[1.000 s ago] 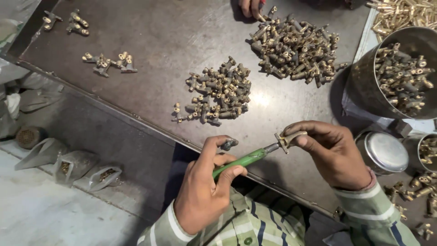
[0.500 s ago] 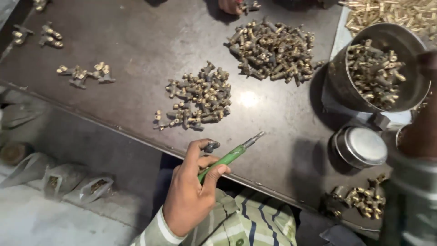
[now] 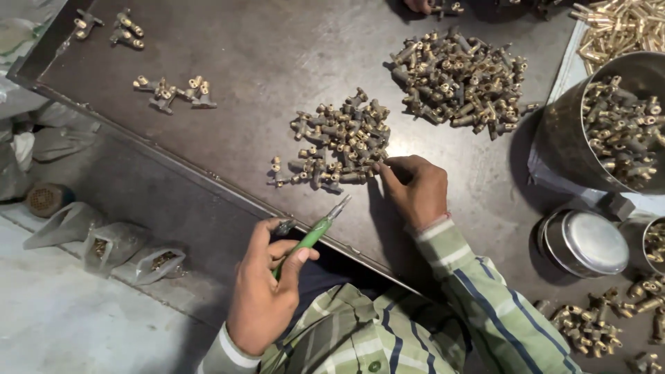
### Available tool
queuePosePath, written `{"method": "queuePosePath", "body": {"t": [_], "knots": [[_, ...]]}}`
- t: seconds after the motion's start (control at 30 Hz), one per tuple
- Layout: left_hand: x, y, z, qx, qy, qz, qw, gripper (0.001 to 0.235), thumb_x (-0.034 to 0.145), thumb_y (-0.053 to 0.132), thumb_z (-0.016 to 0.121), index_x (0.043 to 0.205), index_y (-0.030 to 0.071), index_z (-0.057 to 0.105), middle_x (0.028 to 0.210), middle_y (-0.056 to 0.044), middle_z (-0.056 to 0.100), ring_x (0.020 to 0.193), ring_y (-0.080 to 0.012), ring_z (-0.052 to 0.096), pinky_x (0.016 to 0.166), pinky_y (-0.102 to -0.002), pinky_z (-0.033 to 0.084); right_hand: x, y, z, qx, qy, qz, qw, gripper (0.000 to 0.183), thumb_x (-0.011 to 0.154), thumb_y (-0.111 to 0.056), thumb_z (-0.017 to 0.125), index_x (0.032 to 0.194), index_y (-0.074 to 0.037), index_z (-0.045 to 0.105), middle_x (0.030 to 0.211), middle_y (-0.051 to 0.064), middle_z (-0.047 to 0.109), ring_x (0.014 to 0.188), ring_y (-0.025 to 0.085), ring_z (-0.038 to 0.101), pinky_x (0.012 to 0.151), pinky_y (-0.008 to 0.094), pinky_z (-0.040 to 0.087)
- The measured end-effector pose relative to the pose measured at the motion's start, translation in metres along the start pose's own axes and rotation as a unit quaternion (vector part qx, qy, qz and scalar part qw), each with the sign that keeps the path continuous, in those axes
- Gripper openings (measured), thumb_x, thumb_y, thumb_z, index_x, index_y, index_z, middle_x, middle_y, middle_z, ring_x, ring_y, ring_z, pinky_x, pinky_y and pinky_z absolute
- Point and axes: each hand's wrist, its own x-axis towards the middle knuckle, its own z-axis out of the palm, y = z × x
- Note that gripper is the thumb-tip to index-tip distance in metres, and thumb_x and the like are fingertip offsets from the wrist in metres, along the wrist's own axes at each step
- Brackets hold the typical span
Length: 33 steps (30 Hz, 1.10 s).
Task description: Scraping and cleaning small metal fittings using a hand tool.
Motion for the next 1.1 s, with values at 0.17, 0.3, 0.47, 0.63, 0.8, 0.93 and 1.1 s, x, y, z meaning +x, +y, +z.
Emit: {"method": "queuePosePath", "body": {"t": [0.17,0.3,0.47,0.63,0.8,0.93,1.1], "knots": [[0.002,0.002,0.002,-0.02,-0.008,-0.008,1.0,0.037,0.094,0.006,0.063,0.127,0.0,0.047,0.09,-0.011,0.082,0.079,-0.0147,0.076,0.071,-0.029,0.056,-0.007,0.018,-0.025,0.006,0.002,-0.093,0.996,0.023,0.09,-0.023,0.08,0.102,-0.004,0.081,0.093,0.012,0.078,0.076,0.02,0.073,0.067,0.032,0.058],[0.005,0.015,0.01,0.046,-0.015,-0.013,0.999,0.034,0.094,0.01,0.064,0.125,0.003,0.051,0.087,-0.009,0.083,0.066,-0.0208,0.076,0.06,-0.033,0.054,-0.022,0.039,-0.059,0.388,-0.077,0.155,0.905,0.025,0.096,-0.015,0.07,0.118,-0.005,0.074,0.108,0.012,0.075,0.093,0.023,0.072,0.082,0.038,0.063],[0.014,0.056,0.037,0.056,-0.057,0.046,0.996,0.035,0.096,0.014,0.063,0.127,0.004,0.05,0.088,-0.011,0.081,0.066,-0.0263,0.077,0.058,-0.038,0.054,-0.039,0.026,-0.099,0.485,-0.181,0.092,0.851,0.029,0.096,-0.005,0.065,0.124,0.0,0.065,0.117,0.014,0.072,0.109,0.026,0.072,0.095,0.043,0.061],[0.012,0.069,0.053,0.169,-0.102,0.129,0.972,0.038,0.095,0.014,0.065,0.13,0.007,0.053,0.082,-0.019,0.075,0.069,-0.0387,0.071,0.06,-0.048,0.052,-0.044,0.022,-0.113,0.361,-0.184,0.03,0.914,0.032,0.093,0.007,0.066,0.126,0.003,0.065,0.124,0.013,0.072,0.113,0.019,0.067,0.098,0.035,0.056],[0.001,0.069,0.054,0.266,-0.063,0.211,0.939,0.038,0.093,0.01,0.065,0.128,0.007,0.053,0.067,-0.017,0.065,0.063,-0.0409,0.065,0.058,-0.052,0.048,-0.047,0.007,-0.111,0.279,-0.205,-0.026,0.938,0.026,0.094,0.007,0.065,0.119,0.002,0.07,0.125,0.012,0.073,0.112,0.018,0.07,0.098,0.032,0.057],[-0.005,0.062,0.041,0.294,-0.087,0.058,0.95,0.041,0.095,0.018,0.069,0.134,0.012,0.058,0.074,-0.015,0.072,0.072,-0.0416,0.064,0.069,-0.055,0.044,-0.041,-0.016,-0.107,0.2,-0.22,-0.134,0.945,0.028,0.092,0.006,0.065,0.12,0.002,0.07,0.123,0.011,0.075,0.115,0.018,0.071,0.102,0.032,0.055],[-0.016,0.061,0.014,0.369,-0.005,0.393,0.842,0.046,0.083,0.011,0.072,0.128,0.004,0.063,0.117,-0.02,0.073,0.094,-0.0306,0.063,0.078,-0.043,0.048,-0.032,-0.033,-0.096,0.184,-0.376,-0.064,0.906,0.029,0.091,0.003,0.068,0.12,0.002,0.072,0.113,0.012,0.077,0.106,0.016,0.07,0.096,0.032,0.057]]}}
